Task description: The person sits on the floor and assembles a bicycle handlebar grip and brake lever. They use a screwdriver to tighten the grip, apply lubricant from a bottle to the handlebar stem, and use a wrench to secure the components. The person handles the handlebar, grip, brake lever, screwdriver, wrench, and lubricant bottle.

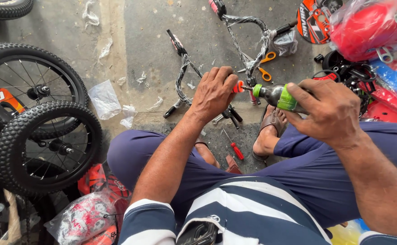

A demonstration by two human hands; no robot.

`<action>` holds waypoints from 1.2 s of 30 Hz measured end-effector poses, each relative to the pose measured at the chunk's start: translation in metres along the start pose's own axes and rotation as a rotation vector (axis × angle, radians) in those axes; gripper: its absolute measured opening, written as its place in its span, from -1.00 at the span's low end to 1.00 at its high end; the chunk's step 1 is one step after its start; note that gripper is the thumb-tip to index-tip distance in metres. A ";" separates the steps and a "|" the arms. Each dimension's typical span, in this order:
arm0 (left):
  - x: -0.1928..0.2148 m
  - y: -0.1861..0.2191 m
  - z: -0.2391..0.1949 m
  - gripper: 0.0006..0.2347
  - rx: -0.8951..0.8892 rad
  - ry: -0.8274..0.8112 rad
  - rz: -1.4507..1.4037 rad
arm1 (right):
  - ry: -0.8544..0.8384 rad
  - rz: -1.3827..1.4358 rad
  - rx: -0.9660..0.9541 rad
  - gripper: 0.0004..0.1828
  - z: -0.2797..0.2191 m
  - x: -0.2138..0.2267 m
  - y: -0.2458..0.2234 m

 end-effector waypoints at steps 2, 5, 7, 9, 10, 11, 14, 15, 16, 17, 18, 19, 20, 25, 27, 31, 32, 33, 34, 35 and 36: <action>-0.002 0.000 0.000 -0.70 -0.014 0.008 0.004 | -0.018 -0.039 0.005 -0.45 0.001 -0.001 -0.002; -0.005 -0.004 0.001 -0.73 -0.036 0.039 0.026 | -0.029 -0.061 0.017 -0.45 0.003 -0.001 -0.003; -0.011 -0.010 0.001 -0.77 0.042 -0.052 0.023 | -0.034 -0.061 0.025 -0.45 0.006 -0.001 -0.004; -0.020 -0.018 -0.002 -0.85 0.212 -0.265 -0.007 | -0.043 -0.060 0.030 -0.44 0.007 -0.001 -0.005; -0.019 -0.017 -0.001 -0.82 0.179 -0.225 -0.018 | -0.047 -0.063 0.031 -0.45 0.007 -0.001 -0.005; -0.018 -0.015 0.000 -0.78 0.146 -0.186 -0.029 | -0.051 -0.067 0.032 -0.45 0.007 0.000 -0.005; -0.013 -0.008 0.001 -0.65 0.090 -0.113 -0.043 | -0.051 -0.069 0.034 -0.45 0.007 0.001 -0.004; -0.011 -0.006 0.001 -0.60 0.079 -0.096 -0.045 | -0.050 -0.069 0.034 -0.45 0.007 0.001 -0.004; -0.011 -0.005 0.001 -0.58 0.086 -0.103 -0.043 | -0.054 -0.075 0.034 -0.45 0.007 0.001 -0.003; -0.011 -0.004 0.001 -0.56 0.093 -0.109 -0.041 | -0.059 -0.082 0.033 -0.45 0.007 0.000 -0.003; -0.012 -0.004 0.000 -0.55 0.099 -0.116 -0.038 | -0.063 -0.089 0.032 -0.45 0.007 0.000 -0.003; -0.012 -0.004 0.000 -0.58 0.091 -0.101 -0.034 | -0.063 -0.089 0.029 -0.45 0.007 0.000 -0.003; -0.013 -0.004 0.001 -0.60 0.083 -0.086 -0.029 | -0.064 -0.088 0.027 -0.44 0.007 0.000 -0.003; -0.020 -0.011 -0.003 -0.68 0.039 -0.017 -0.035 | -0.069 -0.075 0.018 -0.44 0.005 0.000 -0.003; -0.023 -0.014 -0.005 -0.67 0.045 -0.019 -0.055 | -0.072 -0.071 0.020 -0.44 0.005 0.000 -0.002; -0.023 -0.016 -0.007 -0.69 0.042 -0.007 -0.043 | -0.062 -0.023 0.009 -0.44 0.005 -0.001 -0.001; -0.022 -0.016 -0.007 -0.70 0.037 0.004 -0.019 | -0.059 -0.016 0.008 -0.45 0.004 -0.001 -0.001; -0.021 -0.016 -0.006 -0.71 0.030 0.016 0.005 | -0.056 -0.011 0.007 -0.46 0.004 0.000 -0.001; -0.021 -0.015 -0.006 -0.72 0.032 0.016 0.006 | -0.053 -0.005 0.004 -0.47 0.005 0.000 -0.001; -0.021 -0.015 -0.006 -0.72 0.033 0.015 0.005 | -0.052 0.000 0.002 -0.48 0.005 0.000 -0.001; -0.021 -0.015 -0.006 -0.72 0.035 0.015 0.005 | -0.050 0.006 -0.001 -0.49 0.005 0.000 -0.002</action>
Point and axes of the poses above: each hand's wrist, its own z-axis towards the middle knuckle, its own x-axis out of the back of the hand, y = z × x, the point moved 4 cm from there along z, towards the middle knuckle, and after that the axes turned 7 degrees about -z, right-handed, at the moved point
